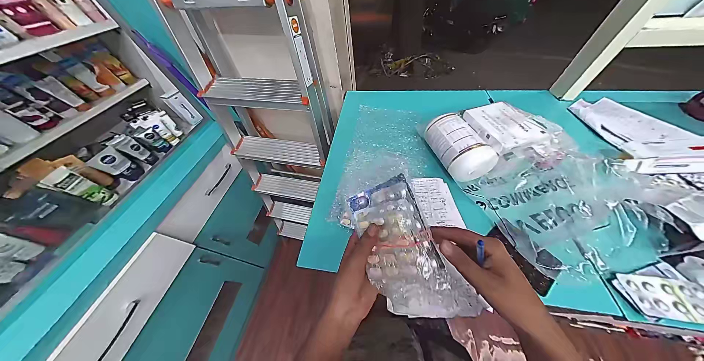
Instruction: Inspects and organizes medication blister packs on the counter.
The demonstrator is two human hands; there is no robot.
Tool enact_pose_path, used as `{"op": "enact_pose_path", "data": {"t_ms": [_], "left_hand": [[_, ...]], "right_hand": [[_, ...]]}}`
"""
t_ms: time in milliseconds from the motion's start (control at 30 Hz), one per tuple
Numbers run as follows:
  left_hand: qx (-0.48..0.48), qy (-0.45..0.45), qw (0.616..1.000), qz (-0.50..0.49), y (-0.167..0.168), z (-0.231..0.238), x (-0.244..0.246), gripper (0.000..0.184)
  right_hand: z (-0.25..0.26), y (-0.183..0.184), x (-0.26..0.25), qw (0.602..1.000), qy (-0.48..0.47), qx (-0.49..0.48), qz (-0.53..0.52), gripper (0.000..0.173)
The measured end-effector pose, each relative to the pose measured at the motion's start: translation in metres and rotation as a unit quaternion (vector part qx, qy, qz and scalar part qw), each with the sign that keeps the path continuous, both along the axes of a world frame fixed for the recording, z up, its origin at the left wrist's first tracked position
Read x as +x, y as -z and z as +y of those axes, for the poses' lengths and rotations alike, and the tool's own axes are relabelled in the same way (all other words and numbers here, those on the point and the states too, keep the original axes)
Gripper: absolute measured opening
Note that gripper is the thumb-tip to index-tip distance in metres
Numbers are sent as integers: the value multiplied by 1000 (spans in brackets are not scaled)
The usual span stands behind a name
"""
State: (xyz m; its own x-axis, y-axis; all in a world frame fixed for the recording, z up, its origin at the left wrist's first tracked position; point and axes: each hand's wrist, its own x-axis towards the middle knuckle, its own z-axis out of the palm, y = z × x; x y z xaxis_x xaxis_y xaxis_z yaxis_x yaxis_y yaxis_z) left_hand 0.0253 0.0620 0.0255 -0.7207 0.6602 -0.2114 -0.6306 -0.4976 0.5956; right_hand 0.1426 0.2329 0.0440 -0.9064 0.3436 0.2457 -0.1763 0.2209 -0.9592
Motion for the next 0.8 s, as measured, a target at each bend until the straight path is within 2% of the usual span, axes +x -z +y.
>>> {"op": "enact_pose_path", "data": {"t_ms": [100,133,200,267,333,433,500,600,667,767,800], "left_hand": [[-7,-21,1000,-17,-2,7,-1,36],[-10,-25,999,-18,-2,9,-1,35],[-17,-27,999,-22,-1,13,-1,37],[-18,-29,999,-25,-2,17,0,36],[-11,-30,999,-25,-4,20,2,36],[-14,-35,999,-27,-5,24,2,33],[-26,-41,999,-19,-4,27,-1,33],[-66,-45,997,8,-5,30,-2,37],[-75,-41,996,15,-6,31,0,38],[-81,-44,996,22,-12,33,6,38],[-78,-51,995,25,-14,34,7,38]], "right_hand": [[-4,3,9,997,25,72,9,47],[-7,6,10,989,58,133,8,47],[-10,15,9,963,122,238,36,37],[-7,22,7,950,174,246,84,23],[-5,22,7,949,191,222,113,18],[-7,21,7,937,205,253,131,25],[-4,16,8,902,210,355,126,34],[0,12,10,840,202,489,122,22],[3,13,10,845,184,481,145,15],[1,10,6,920,177,309,167,14],[0,10,5,932,180,266,167,14]]}}
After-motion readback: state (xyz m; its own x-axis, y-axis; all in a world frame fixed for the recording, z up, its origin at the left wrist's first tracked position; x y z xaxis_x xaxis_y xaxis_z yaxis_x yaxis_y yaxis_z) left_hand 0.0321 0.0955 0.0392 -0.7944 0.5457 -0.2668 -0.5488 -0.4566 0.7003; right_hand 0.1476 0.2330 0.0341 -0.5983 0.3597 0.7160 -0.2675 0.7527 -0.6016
